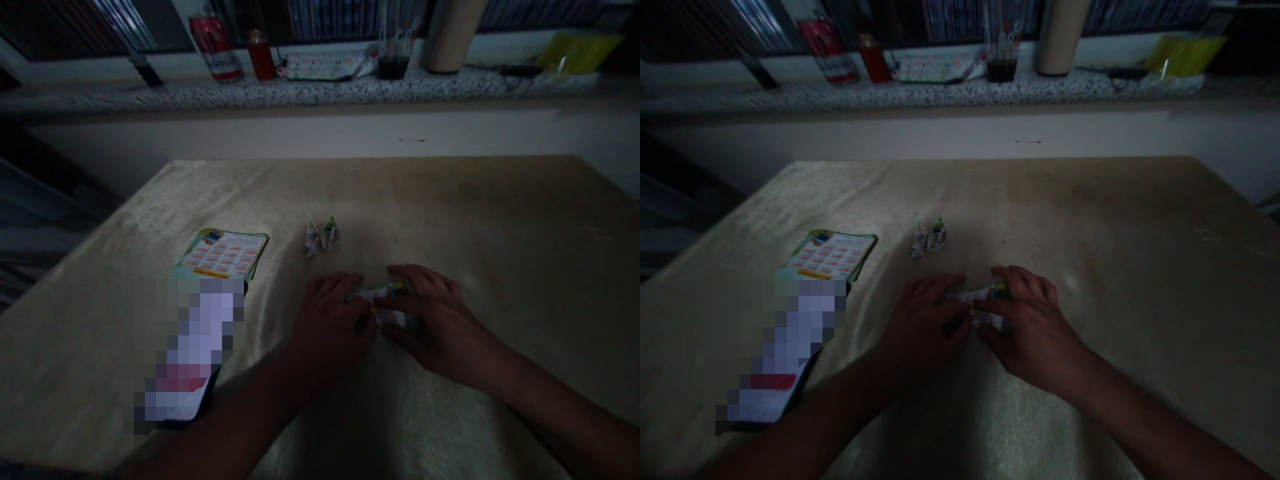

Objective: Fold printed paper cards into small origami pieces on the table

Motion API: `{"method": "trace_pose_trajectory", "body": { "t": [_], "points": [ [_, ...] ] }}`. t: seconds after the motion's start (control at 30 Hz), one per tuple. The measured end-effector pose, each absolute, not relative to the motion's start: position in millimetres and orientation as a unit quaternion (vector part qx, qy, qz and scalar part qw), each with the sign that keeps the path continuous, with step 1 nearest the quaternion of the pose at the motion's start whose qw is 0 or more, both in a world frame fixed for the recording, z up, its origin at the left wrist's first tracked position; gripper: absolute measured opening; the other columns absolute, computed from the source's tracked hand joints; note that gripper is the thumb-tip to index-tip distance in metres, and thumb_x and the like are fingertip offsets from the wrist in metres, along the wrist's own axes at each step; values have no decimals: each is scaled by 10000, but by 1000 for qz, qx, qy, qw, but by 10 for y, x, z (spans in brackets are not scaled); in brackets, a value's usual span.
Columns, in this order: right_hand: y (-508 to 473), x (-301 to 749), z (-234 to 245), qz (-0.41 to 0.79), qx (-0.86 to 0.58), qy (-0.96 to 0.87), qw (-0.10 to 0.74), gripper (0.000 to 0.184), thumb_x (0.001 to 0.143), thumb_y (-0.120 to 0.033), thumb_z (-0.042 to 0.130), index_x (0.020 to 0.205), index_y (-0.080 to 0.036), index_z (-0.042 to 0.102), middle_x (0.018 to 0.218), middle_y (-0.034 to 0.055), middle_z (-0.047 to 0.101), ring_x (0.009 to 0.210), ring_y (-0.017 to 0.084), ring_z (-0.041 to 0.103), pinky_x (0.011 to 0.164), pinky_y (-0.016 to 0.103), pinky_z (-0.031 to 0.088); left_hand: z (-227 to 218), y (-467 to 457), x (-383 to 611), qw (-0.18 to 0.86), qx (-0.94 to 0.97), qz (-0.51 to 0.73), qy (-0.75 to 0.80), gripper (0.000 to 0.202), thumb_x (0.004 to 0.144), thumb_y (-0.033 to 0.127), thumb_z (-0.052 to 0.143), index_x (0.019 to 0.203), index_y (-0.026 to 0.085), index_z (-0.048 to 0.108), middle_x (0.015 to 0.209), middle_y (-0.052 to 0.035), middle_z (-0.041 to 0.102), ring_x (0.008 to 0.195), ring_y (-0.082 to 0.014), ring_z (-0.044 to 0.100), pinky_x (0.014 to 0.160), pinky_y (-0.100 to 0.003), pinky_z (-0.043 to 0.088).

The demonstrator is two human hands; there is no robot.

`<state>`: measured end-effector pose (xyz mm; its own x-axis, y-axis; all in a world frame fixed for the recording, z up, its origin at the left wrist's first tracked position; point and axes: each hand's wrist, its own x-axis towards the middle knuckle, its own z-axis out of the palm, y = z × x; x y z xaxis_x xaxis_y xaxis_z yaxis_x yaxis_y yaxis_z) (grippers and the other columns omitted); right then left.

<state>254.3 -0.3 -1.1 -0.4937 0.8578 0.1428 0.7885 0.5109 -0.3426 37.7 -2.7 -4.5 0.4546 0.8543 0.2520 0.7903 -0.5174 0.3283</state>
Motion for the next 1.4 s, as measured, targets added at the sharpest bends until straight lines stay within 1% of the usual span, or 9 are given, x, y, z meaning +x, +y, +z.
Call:
{"method": "trace_pose_trajectory", "body": {
  "t": [0.17,0.37,0.47,0.6,0.7,0.87,1.07,1.27,1.4],
  "points": [
    [-10,2548,46,127,-473,-861,133,406,893,-285,643,1292,-339,696,1468,126,517,1383,353,450,1070,583,384,-45,-34,409,74,839,201,500,219,883,350,679,1034,212,757,1340,-128,662,1217,-324,592,1038,-544,409],
    [-3,2538,77,138,-476,-859,130,390,918,-217,594,1274,-321,713,1472,135,527,1386,354,450,1068,581,384,-80,-62,455,81,832,197,513,433,863,544,675,1099,183,709,1401,-159,616,1271,-357,543,1085,-584,349],
    [11,2549,35,135,-476,-858,139,364,936,-240,592,1264,-336,718,1459,125,540,1374,345,465,1055,579,394,-77,-51,443,104,828,197,514,493,830,596,700,1094,180,704,1433,-163,588,1303,-365,515,1107,-587,323],
    [30,2555,-41,123,-478,-854,164,317,952,-334,617,1248,-382,719,1430,94,572,1339,338,500,1041,581,403,-36,-34,392,152,817,191,522,368,810,486,766,1063,224,712,1460,-106,566,1324,-334,499,1120,-565,313],
    [29,2543,-58,120,-481,-850,176,328,919,-337,669,1239,-385,723,1425,90,579,1325,344,511,1030,577,410,3,-16,386,174,800,188,542,242,813,394,771,990,238,719,1465,-83,560,1352,-324,479,1127,-563,308],
    [26,2526,-26,128,-494,-843,170,316,873,-301,715,1180,-363,755,1423,95,588,1312,362,520,1018,581,414,59,64,405,203,766,167,586,230,774,324,798,942,198,702,1494,-145,514,1405,-362,435,1123,-591,329],
    [30,2527,-32,126,-493,-843,175,302,874,-293,706,1158,-381,756,1428,78,584,1310,357,525,1017,589,414,99,151,317,244,735,139,617,54,778,170,746,824,198,736,1605,-162,357,1483,-400,324,1147,-627,287],
    [18,2522,-18,130,-492,-841,182,296,877,-289,703,1159,-364,751,1421,86,588,1310,357,526,1025,591,407,93,172,241,213,732,147,630,90,785,93,681,780,182,683,1550,-182,425,1444,-397,384,1106,-620,342],
    [16,2522,-25,126,-498,-833,203,404,846,-273,729,1247,-292,684,1353,111,629,1268,359,555,1019,593,417,56,155,229,194,739,188,617,145,791,54,624,841,182,672,1478,-170,507,1411,-374,430,1112,-616,332]
  ]
}}
